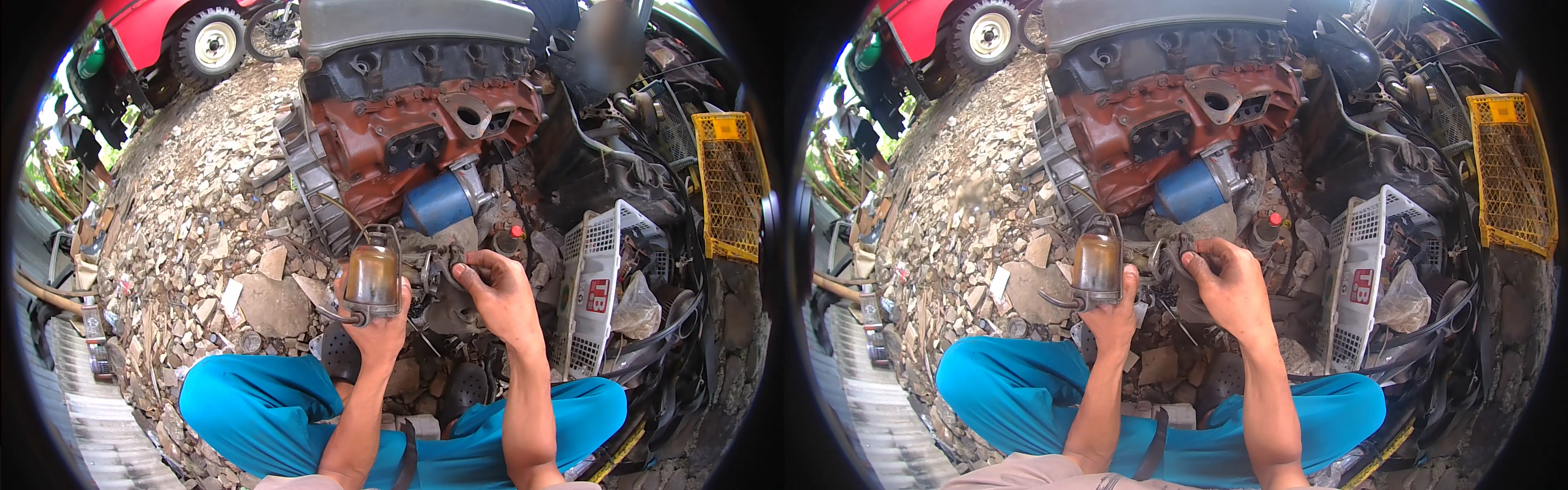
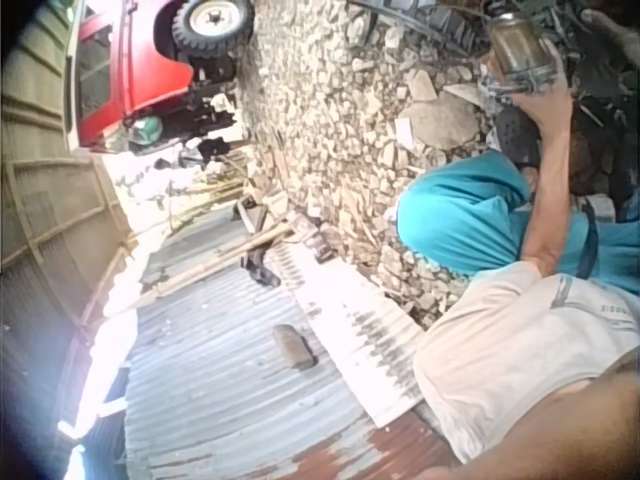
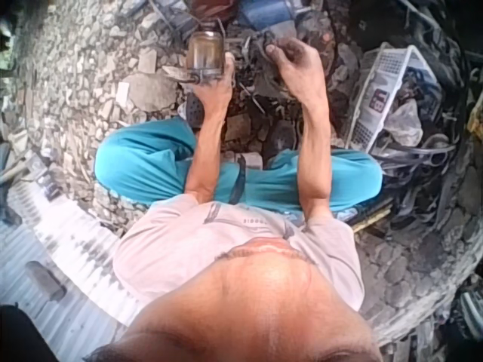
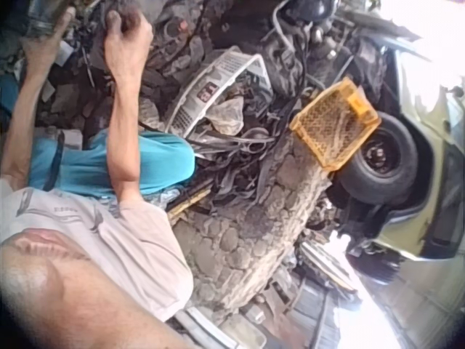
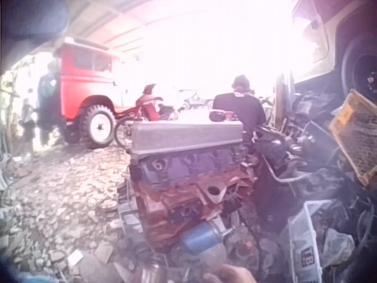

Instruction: The person sits on the ground and disassembles a carburetor using a screwdriver and a rag. They remove the float bowl, clean internal components, and wipe the parts with a cloth.

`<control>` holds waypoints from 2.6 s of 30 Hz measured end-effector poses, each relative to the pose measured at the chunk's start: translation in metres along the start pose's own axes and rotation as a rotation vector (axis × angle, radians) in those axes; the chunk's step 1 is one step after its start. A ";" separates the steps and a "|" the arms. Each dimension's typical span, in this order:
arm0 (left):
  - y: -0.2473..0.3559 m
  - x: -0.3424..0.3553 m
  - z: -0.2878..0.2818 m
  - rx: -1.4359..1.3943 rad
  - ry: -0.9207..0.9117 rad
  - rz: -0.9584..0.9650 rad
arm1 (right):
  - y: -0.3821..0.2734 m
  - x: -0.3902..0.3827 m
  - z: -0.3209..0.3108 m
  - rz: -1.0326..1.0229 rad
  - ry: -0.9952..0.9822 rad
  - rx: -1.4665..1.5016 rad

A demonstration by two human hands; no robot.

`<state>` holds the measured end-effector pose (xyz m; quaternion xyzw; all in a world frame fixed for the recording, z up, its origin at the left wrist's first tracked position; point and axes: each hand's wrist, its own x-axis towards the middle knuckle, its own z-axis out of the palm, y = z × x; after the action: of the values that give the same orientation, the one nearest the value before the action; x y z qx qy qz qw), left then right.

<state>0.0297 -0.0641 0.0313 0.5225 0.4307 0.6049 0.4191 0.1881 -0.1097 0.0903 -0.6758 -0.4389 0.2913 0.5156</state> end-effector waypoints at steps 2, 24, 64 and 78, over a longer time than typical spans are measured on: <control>-0.005 -0.001 0.001 0.000 0.018 -0.020 | -0.004 0.000 -0.003 0.029 -0.012 -0.003; -0.004 0.017 -0.002 -0.763 0.029 -0.370 | -0.019 -0.019 0.013 -0.229 0.282 0.434; 0.011 0.041 -0.041 0.159 -0.375 0.579 | -0.011 -0.013 0.010 -0.079 -0.324 0.152; 0.027 0.051 -0.019 0.428 -0.365 0.595 | 0.025 -0.015 0.014 0.194 -0.201 0.422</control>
<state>0.0042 -0.0241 0.0696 0.7985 0.2952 0.4938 0.1772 0.1770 -0.1187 0.0613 -0.5599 -0.3506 0.4904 0.5684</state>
